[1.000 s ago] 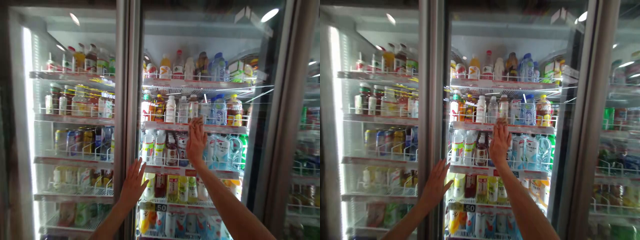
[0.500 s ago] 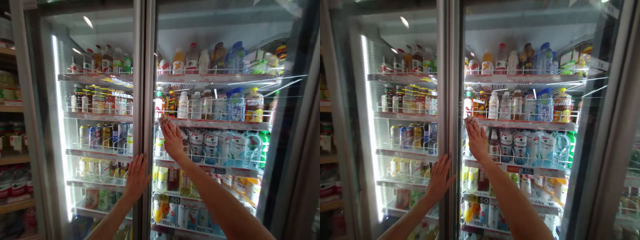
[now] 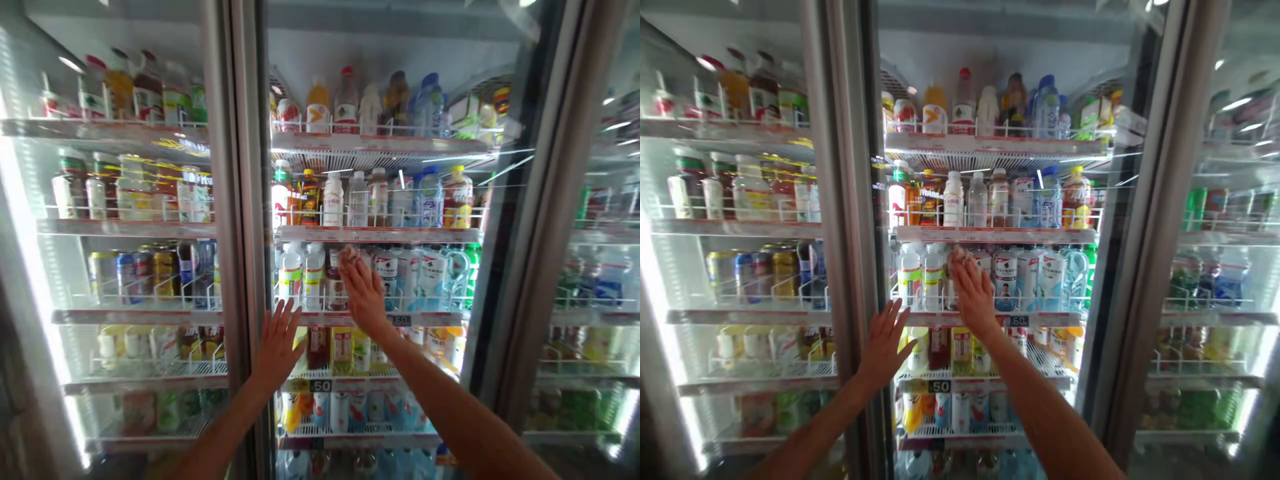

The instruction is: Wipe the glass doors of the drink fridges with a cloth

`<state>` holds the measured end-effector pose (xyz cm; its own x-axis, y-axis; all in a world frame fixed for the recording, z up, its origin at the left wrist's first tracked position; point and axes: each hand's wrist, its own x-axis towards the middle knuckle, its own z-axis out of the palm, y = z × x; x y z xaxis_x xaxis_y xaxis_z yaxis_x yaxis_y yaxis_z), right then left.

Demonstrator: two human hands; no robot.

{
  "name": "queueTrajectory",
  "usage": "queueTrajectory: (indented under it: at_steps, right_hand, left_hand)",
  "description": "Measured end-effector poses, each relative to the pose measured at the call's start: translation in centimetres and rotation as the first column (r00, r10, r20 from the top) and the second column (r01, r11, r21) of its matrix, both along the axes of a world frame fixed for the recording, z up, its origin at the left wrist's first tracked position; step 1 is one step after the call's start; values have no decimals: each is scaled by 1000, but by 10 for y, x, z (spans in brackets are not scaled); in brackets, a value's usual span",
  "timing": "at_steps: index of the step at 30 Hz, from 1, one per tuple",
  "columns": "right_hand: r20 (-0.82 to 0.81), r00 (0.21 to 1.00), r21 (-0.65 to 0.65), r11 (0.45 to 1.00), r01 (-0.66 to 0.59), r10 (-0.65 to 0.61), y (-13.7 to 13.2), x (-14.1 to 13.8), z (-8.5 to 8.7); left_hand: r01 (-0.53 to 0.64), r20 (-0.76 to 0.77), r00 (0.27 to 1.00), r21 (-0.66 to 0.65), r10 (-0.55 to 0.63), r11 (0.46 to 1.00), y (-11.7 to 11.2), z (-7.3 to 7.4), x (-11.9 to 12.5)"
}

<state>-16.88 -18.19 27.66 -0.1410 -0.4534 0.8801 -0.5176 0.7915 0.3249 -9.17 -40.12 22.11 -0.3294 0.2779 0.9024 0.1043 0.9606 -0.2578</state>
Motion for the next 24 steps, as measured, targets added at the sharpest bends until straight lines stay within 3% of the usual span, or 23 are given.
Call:
queueTrajectory:
  at_steps: [2, 3, 5, 7, 9, 11, 12, 14, 16, 17, 18, 20, 22, 24]
  right_hand:
    - [-19, 997, 204, 976, -70, 76, 15, 7, -39]
    - [-16, 992, 335, 935, -116, 128, 25, 10, -58]
    - [1, 986, 469, 871, -149, 168, 49, 8, -73]
    - [-16, 995, 352, 932, -87, 99, 74, -1, -52]
    - [-42, 999, 0, 1000, 30, -30, 94, -12, -14]
    - [-50, 991, -318, 943, 100, -122, 105, -20, 9]
    - [-52, 989, -381, 918, 108, -138, 108, -21, 7]
    - [-59, 992, -277, 956, 91, -112, 114, -18, -21]
    - [-43, 997, 3, 998, 57, -57, 127, -14, -58]
    - [-33, 998, 107, 993, 48, -45, 137, -15, -71]
    - [-29, 998, 131, 990, 57, -53, 149, -17, -75]
    - [-42, 992, -47, 992, 121, -123, 173, -27, -60]
    - [-82, 975, -360, 919, 164, -206, 187, -36, -29]
    - [-127, 963, -520, 843, 138, -236, 184, -40, -12]
  left_hand:
    - [20, 11, 1000, -24, -19, 1000, 14, 0, -5]
    - [29, 13, 1000, -32, -29, 999, 19, 1, -8]
    - [55, -2, 999, -51, -55, 997, 28, 3, -14]
    - [79, -25, 996, -57, -80, 995, 37, 10, -21]
    - [100, -41, 994, -45, -102, 994, 50, 18, -31]
    - [112, -34, 993, -31, -113, 993, 65, 26, -39]
    - [108, -25, 994, -23, -108, 994, 73, 28, -43]
    - [79, -15, 997, -6, -79, 997, 87, 30, -48]
    - [51, -23, 998, -3, -51, 999, 94, 30, -50]
    - [45, -31, 998, -4, -45, 999, 96, 29, -51]
    - [45, -41, 998, -7, -45, 999, 96, 28, -52]
    - [51, -62, 997, -9, -52, 999, 95, 27, -53]
    - [60, -79, 995, -9, -61, 998, 94, 27, -54]
    - [68, -86, 994, -14, -69, 998, 94, 27, -54]
